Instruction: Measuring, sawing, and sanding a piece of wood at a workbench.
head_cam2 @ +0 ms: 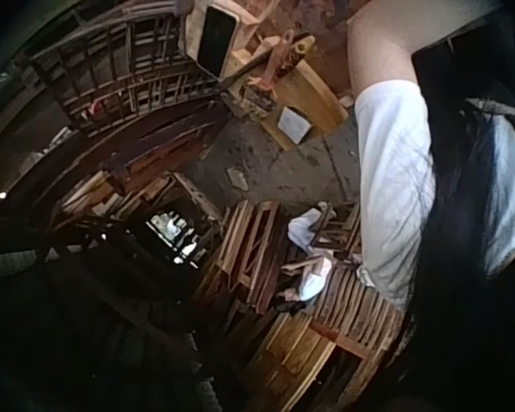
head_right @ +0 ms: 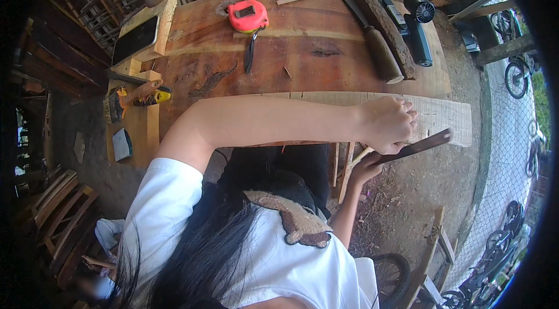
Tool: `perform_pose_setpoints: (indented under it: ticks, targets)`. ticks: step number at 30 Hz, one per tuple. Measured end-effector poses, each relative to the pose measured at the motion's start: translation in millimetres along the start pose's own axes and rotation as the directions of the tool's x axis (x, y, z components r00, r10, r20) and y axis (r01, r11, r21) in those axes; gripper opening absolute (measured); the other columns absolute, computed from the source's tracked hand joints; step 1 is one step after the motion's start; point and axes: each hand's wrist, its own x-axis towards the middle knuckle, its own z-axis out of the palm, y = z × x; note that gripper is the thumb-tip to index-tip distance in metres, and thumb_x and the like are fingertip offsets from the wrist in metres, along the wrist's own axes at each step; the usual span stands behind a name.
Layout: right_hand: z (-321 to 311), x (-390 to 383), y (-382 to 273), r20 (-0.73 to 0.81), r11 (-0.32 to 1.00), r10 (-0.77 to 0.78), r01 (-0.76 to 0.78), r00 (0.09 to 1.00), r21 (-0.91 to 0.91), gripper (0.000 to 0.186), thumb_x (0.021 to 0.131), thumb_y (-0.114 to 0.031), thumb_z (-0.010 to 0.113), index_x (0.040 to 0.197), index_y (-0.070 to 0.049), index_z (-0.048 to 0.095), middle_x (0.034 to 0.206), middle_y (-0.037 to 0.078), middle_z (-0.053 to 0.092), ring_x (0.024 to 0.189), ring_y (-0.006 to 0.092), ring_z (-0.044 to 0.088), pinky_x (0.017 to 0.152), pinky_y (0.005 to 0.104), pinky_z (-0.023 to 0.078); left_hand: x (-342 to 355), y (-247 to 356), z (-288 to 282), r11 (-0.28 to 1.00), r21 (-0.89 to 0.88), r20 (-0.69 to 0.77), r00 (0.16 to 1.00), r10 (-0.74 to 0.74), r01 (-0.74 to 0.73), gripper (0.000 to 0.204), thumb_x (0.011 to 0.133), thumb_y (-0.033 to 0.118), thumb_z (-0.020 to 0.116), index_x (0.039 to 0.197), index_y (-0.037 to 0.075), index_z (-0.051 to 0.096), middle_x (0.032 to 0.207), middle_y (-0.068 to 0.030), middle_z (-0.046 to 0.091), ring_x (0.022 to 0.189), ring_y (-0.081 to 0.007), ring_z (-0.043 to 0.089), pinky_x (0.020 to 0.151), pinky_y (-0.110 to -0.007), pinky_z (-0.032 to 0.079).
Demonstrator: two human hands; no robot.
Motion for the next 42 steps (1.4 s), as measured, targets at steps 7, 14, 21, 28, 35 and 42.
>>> perform_pose_setpoints:
  ticks: [7,14,21,28,35,42]
  targets:
    - [-5,0,-25,0.040,1.000,0.004,-0.004,0.999,0.014,0.046,0.100,-0.028,0.044,0.062,-0.002,0.041,0.054,-0.004,0.035,0.050,0.0087,0.031,0.044,0.0308,0.022,0,-3,2,1.000,0.004,-0.058,0.998,0.019,-0.018,0.025,0.065,0.027,0.062,0.069,0.004,0.070,0.080,-0.0191,0.066,0.076,-0.0320,0.067,0.065,-0.040,0.054]
    - [2,23,-43,-0.002,0.997,0.039,-0.039,0.999,0.065,0.046,0.100,-0.028,0.043,0.064,0.000,0.040,0.055,-0.002,0.035,0.051,0.0105,0.030,0.043,0.0322,0.022,-1,-2,1,1.000,0.002,-0.079,0.996,0.029,-0.029,0.024,0.064,0.026,0.062,0.067,0.003,0.069,0.078,-0.0187,0.065,0.074,-0.0313,0.066,0.065,-0.039,0.054]
    - [-7,-17,2,0.007,0.996,0.014,-0.013,1.000,-0.084,0.042,0.100,-0.025,0.041,0.071,0.005,0.048,0.057,0.002,0.040,0.054,0.0121,0.036,0.046,0.0328,0.028,-2,2,-2,0.998,0.054,0.052,0.998,0.023,-0.026,0.035,0.070,0.027,0.063,0.086,-0.004,0.067,0.090,-0.0186,0.065,0.088,-0.0308,0.064,0.074,-0.038,0.054]
    - [2,26,-52,-0.049,1.000,-0.022,0.021,0.999,-0.016,0.045,0.099,-0.025,0.043,0.067,0.006,0.046,0.055,0.000,0.038,0.053,0.0118,0.031,0.045,0.0339,0.025,0,-1,-5,1.000,0.017,-0.009,1.000,0.026,-0.026,0.031,0.068,0.027,0.062,0.078,-0.001,0.068,0.091,-0.0216,0.065,0.088,-0.0316,0.065,0.070,-0.037,0.054]
    - [-18,-30,13,-0.006,0.993,0.078,-0.079,0.997,-0.088,0.048,0.100,-0.029,0.044,0.061,-0.002,0.037,0.053,0.000,0.030,0.052,0.0126,0.029,0.046,0.0349,0.022,-1,1,-16,0.999,0.034,0.129,0.992,-0.003,-0.001,0.040,0.070,0.028,0.064,0.094,-0.005,0.067,0.102,-0.0232,0.065,0.094,-0.0334,0.065,0.073,-0.038,0.056]
    - [-57,-32,11,0.024,0.984,0.152,-0.149,0.988,-0.098,0.046,0.100,-0.029,0.044,0.062,-0.005,0.041,0.056,-0.005,0.033,0.052,0.0071,0.030,0.046,0.0291,0.021,-3,3,-16,0.997,0.055,0.058,0.997,0.049,-0.052,0.041,0.071,0.027,0.063,0.097,-0.004,0.067,0.103,-0.0231,0.065,0.098,-0.0333,0.064,0.079,-0.038,0.054]
